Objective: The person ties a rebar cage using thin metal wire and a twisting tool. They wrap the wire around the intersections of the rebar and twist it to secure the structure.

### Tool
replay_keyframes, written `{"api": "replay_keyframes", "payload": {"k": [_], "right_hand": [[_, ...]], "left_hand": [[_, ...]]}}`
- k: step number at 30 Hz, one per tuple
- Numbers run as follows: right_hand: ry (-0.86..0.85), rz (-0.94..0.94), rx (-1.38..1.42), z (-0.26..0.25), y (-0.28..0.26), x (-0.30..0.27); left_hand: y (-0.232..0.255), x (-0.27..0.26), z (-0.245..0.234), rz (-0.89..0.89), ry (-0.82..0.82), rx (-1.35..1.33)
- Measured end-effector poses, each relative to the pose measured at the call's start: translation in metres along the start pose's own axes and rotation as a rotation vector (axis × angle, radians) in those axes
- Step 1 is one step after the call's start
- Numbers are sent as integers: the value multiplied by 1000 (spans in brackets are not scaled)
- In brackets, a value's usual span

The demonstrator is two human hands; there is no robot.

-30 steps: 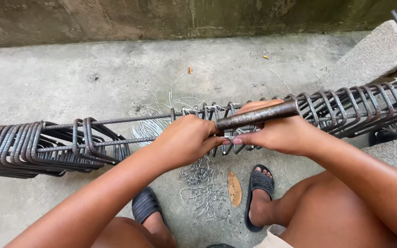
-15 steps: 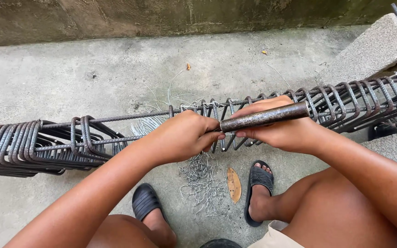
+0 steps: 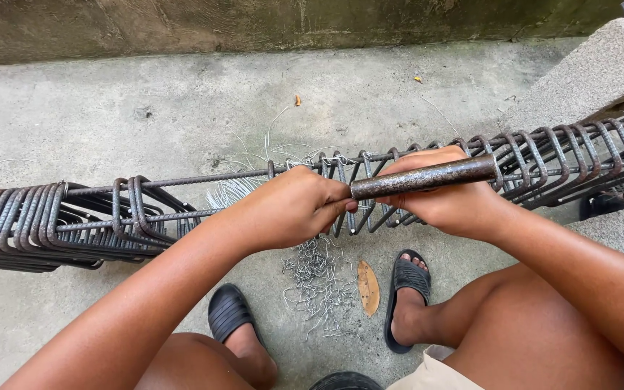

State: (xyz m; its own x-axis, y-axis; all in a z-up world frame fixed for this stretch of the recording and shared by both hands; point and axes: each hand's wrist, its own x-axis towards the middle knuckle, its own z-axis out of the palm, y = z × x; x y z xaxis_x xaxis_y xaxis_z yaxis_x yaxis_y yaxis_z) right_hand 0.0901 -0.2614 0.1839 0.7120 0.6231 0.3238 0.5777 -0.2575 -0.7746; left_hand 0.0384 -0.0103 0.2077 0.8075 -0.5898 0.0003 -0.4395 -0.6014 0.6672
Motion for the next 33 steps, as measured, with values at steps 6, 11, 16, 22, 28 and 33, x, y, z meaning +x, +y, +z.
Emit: {"api": "replay_keyframes", "payload": {"k": [6, 11, 16, 22, 28, 33], "right_hand": [[11, 105, 20, 3, -6, 0], [27, 154, -1, 3, -8, 4], [22, 169, -109, 4, -7, 5], [-20, 110, -257, -2, -16, 13], [-153, -142, -649, -6, -13, 11], [83, -68, -125, -3, -6, 11]], "left_hand": [[1, 1, -2, -59, -39, -65], [-3, 6, 3, -170, -106, -214], [-22, 13, 13, -299, -207, -601], [-41, 14, 30, -254, -194, -1090], [-49, 15, 44, -276, -139, -1383], [-55, 16, 57, -245, -88, -1554]]}}
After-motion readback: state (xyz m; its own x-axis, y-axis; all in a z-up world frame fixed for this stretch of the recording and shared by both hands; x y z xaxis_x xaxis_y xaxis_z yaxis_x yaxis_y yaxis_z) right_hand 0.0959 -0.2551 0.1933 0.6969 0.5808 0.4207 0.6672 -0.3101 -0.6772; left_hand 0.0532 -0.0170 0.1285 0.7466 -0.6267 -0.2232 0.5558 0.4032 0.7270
